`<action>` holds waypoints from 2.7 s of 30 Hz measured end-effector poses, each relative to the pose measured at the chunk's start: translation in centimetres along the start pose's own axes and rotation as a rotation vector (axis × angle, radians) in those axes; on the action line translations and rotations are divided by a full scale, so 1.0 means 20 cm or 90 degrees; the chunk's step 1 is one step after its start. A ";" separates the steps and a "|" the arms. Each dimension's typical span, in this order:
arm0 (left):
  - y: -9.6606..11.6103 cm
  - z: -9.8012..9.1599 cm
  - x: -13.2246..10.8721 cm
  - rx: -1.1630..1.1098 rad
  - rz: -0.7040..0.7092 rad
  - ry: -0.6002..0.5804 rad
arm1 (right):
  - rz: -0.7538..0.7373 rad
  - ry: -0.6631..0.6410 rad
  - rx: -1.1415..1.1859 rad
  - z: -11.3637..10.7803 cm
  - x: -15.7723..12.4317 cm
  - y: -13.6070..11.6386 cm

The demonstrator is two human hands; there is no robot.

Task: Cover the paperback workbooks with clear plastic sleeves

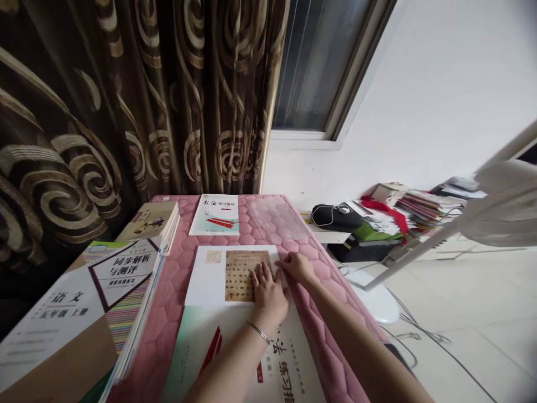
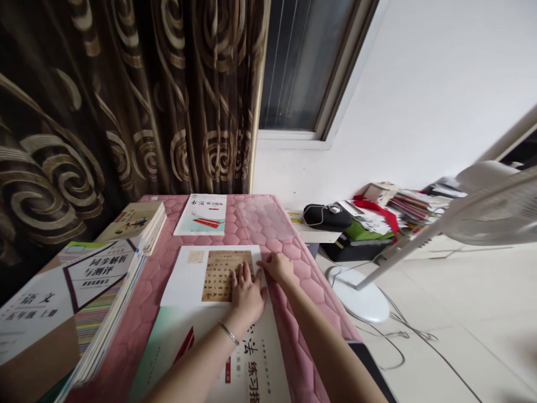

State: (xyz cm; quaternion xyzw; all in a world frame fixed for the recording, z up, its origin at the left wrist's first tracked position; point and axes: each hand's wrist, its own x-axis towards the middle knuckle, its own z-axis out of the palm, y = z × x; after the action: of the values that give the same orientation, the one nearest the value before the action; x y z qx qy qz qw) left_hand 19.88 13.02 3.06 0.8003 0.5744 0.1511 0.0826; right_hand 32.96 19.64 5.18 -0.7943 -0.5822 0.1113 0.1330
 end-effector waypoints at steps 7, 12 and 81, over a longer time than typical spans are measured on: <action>-0.01 0.03 -0.02 0.020 0.014 0.024 | 0.030 0.006 -0.018 -0.01 0.18 -0.08; -0.01 0.04 -0.02 0.024 0.016 0.033 | 0.030 0.013 -0.017 0.01 0.18 -0.09; -0.77 -0.44 0.00 0.192 -0.159 0.015 | -0.185 0.013 0.097 0.12 -0.67 0.13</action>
State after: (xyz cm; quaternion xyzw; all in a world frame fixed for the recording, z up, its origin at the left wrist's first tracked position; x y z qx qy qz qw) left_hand 3.15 17.66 6.55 0.7244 0.6861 0.0612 -0.0272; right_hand 30.58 6.38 2.32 -0.6902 -0.6797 0.1269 0.2134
